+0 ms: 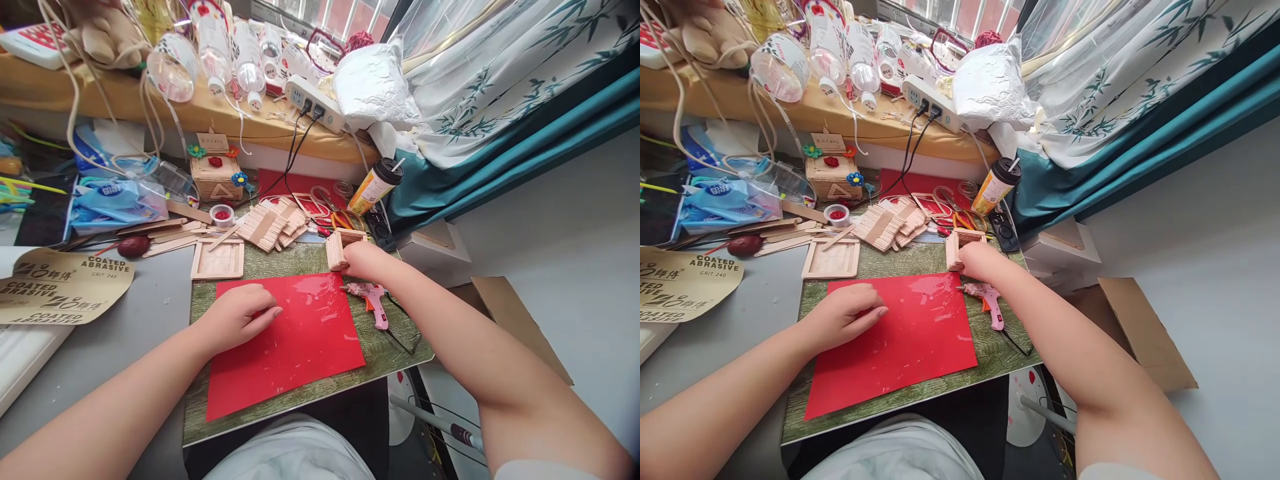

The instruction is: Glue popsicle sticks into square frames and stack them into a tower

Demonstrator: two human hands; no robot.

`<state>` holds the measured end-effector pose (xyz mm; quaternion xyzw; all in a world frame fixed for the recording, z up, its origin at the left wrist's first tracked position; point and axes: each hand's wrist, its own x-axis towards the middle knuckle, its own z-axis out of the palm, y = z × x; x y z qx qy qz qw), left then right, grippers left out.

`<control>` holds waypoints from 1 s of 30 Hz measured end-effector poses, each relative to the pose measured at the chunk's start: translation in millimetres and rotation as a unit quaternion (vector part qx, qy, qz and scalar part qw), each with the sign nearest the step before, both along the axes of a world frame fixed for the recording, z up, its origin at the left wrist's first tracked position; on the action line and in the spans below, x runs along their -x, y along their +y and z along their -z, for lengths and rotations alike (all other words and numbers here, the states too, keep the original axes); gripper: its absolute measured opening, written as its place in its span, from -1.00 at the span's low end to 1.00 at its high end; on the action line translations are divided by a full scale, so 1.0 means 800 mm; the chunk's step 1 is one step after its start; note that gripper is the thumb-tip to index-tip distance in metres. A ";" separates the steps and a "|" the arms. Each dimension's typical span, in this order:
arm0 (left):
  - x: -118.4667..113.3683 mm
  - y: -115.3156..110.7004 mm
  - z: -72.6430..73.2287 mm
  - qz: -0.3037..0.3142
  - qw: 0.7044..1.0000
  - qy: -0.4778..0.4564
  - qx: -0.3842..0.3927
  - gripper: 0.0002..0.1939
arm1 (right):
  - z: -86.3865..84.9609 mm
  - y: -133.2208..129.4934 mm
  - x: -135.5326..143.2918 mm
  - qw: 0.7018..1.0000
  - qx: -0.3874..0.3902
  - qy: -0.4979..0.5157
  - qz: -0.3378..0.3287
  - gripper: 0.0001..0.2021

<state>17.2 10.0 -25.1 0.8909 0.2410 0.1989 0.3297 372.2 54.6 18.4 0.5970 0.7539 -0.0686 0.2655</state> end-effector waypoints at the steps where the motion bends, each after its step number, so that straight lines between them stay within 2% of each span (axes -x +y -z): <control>1: 0.000 0.000 0.000 0.000 1.000 -0.001 0.002 -0.72 | 0.000 0.000 0.000 1.000 -0.001 0.001 -0.001 -0.71; 13: 0.001 -0.001 0.001 -0.008 1.000 0.002 0.016 -0.76 | -0.005 -0.005 0.001 0.999 -0.018 0.029 0.000 -0.72; 24: 0.002 -0.002 -0.001 -0.018 1.000 0.002 -0.023 -0.69 | -0.017 -0.015 0.004 0.998 -0.047 0.047 -0.002 -0.77; 27: 0.004 -0.003 -0.003 -0.033 0.999 -0.010 -0.031 -0.67 | -0.024 -0.017 0.003 0.997 -0.057 0.057 0.002 -0.79; 30: 0.004 -0.005 -0.004 -0.044 0.998 -0.019 -0.028 -0.66 | -0.043 -0.025 0.005 0.994 -0.073 0.084 0.001 -0.78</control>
